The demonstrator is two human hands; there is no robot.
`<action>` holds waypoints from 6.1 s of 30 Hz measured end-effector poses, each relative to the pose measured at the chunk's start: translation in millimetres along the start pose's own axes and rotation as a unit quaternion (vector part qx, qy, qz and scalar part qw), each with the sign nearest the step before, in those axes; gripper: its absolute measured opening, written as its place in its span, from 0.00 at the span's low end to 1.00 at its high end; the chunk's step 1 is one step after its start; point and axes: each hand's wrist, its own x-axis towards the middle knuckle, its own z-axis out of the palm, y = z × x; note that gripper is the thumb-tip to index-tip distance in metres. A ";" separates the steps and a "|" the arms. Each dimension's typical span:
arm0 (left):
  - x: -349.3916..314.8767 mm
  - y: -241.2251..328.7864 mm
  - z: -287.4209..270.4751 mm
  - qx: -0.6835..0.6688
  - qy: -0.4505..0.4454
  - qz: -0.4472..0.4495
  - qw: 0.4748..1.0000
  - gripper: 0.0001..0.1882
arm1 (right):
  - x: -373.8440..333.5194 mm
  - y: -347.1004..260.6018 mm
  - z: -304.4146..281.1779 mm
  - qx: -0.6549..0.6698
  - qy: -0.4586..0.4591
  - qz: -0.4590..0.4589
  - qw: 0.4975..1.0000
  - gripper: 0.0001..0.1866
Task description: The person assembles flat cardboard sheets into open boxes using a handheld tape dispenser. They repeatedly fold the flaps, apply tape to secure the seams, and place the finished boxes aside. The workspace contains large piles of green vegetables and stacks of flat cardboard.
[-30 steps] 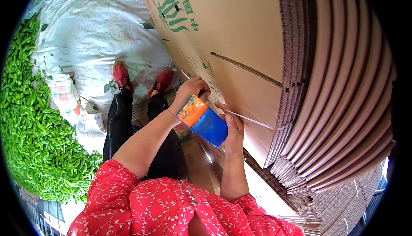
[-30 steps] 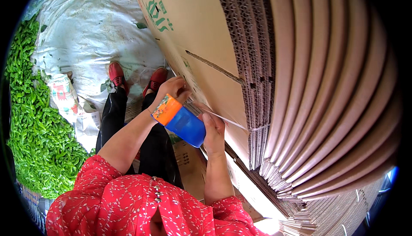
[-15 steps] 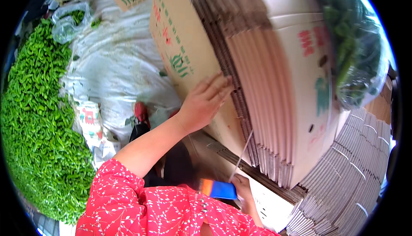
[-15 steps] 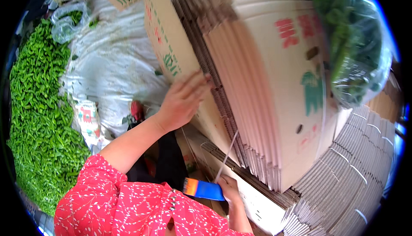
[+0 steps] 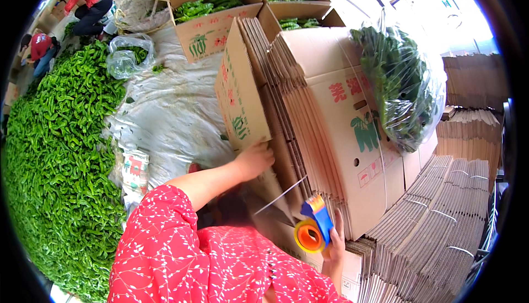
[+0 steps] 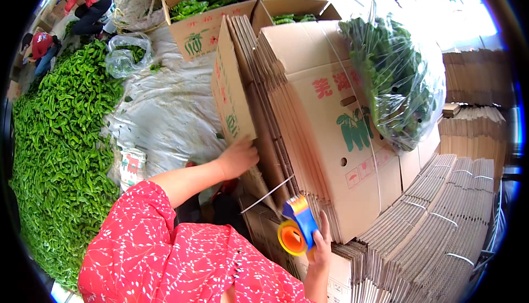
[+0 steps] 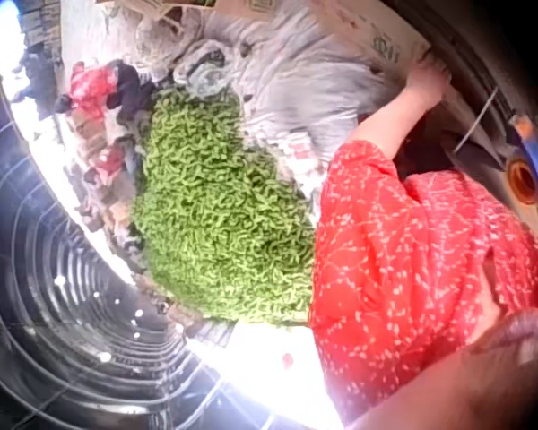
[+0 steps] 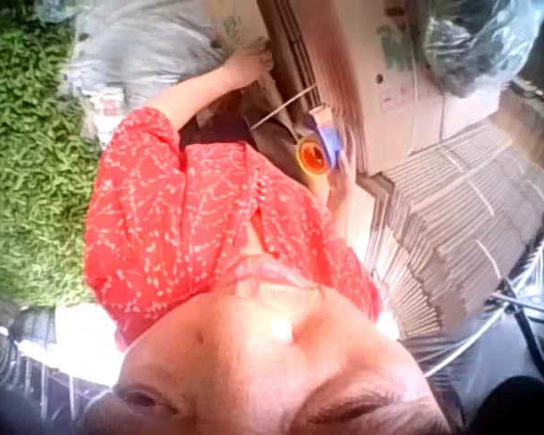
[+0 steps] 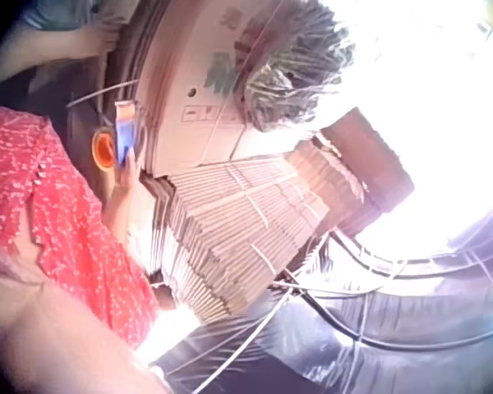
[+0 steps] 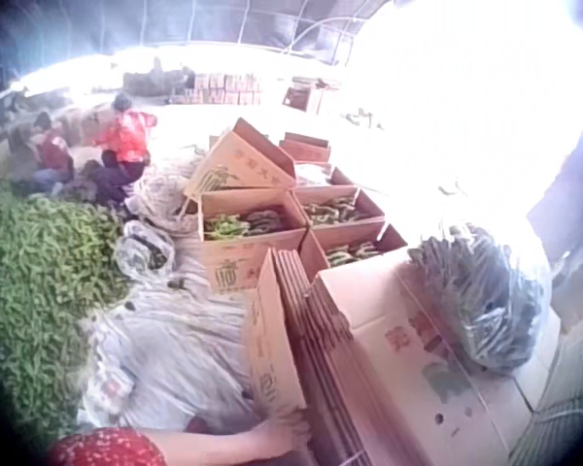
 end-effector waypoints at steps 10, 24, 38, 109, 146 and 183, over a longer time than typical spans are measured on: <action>-85.2 24.9 59.3 -0.004 -0.001 -0.015 1.000 0.11 | 151.2 30.5 200.6 -0.652 -0.090 -0.228 0.718 0.19; -236.9 -72.4 -49.2 -0.114 -0.085 -0.138 0.980 0.06 | 199.0 150.0 381.2 -0.805 -0.114 -0.159 0.561 0.18; -354.2 -132.7 -56.3 -0.301 -0.146 -0.468 0.818 0.23 | 354.4 145.6 521.8 -0.777 -0.036 -0.159 0.607 0.20; -297.5 -472.8 -25.1 -0.699 0.118 -0.378 0.595 0.14 | 297.4 252.7 561.3 -0.209 -0.194 0.122 0.951 0.39; -234.4 -540.1 75.8 0.012 0.136 -0.456 0.879 0.24 | 201.2 283.2 473.3 -0.718 -0.118 -0.060 0.683 0.34; -332.5 -150.1 -37.5 -0.750 0.336 -0.530 0.210 0.06 | 290.5 175.4 466.8 -0.490 -0.696 0.037 0.523 0.42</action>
